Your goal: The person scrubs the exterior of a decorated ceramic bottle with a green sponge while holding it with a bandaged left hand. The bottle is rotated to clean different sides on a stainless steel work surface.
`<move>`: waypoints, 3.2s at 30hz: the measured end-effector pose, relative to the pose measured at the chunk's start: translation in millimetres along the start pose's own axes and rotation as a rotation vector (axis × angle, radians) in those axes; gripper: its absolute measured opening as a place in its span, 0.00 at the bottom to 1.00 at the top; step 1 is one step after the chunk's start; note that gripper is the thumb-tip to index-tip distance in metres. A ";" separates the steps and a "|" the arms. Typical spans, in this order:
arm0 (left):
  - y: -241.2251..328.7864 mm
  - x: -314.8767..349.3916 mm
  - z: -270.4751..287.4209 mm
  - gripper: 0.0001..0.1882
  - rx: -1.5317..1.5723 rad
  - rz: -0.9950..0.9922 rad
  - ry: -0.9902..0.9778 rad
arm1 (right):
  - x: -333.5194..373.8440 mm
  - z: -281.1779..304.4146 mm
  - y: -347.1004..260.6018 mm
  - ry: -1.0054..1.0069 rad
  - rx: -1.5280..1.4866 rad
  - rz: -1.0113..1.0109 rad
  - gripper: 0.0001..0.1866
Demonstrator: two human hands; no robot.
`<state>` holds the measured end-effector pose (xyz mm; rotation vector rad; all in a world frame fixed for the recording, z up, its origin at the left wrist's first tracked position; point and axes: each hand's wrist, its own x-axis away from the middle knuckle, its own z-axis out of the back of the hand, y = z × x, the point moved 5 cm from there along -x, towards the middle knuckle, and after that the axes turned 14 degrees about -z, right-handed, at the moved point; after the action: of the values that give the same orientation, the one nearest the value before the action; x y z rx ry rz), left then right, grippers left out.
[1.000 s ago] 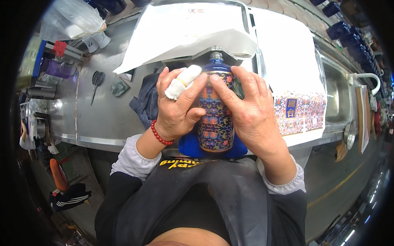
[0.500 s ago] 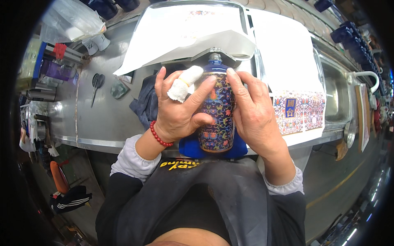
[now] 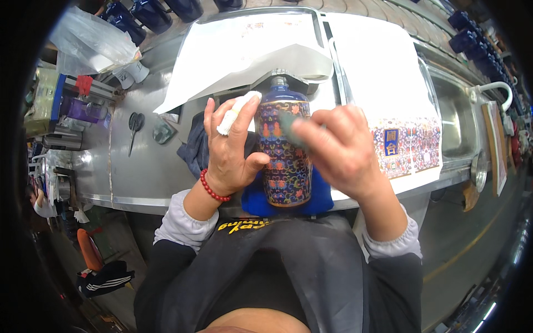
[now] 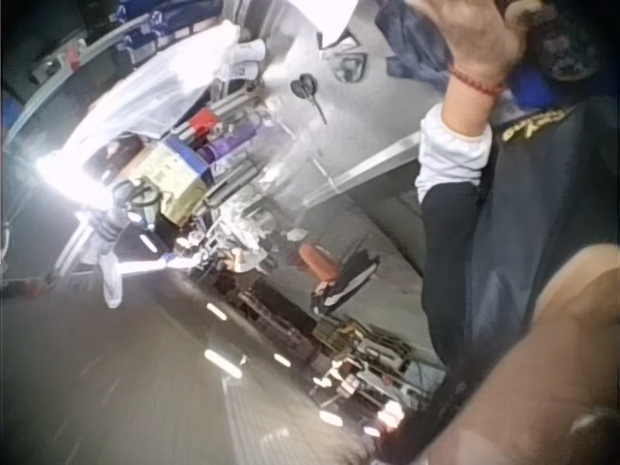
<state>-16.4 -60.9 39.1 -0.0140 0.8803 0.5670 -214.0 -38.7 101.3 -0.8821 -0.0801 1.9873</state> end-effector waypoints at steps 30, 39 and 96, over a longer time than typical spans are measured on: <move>-5.9 -49.0 7.8 0.32 -0.176 -0.250 -0.191 | 41.5 -4.5 73.4 -0.004 -0.824 -0.821 0.11; -0.8 -59.3 7.6 0.29 -0.247 -0.317 -0.243 | 41.0 -5.1 75.2 -0.046 -0.716 -0.774 0.11; 66.7 2.5 0.1 0.59 -0.218 0.074 -0.266 | 48.3 -20.8 -1.7 0.036 0.234 -0.167 0.33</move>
<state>-46.8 -2.8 51.7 -0.1017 0.5591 0.7142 -215.1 -6.1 59.9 -0.7351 0.0946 1.7823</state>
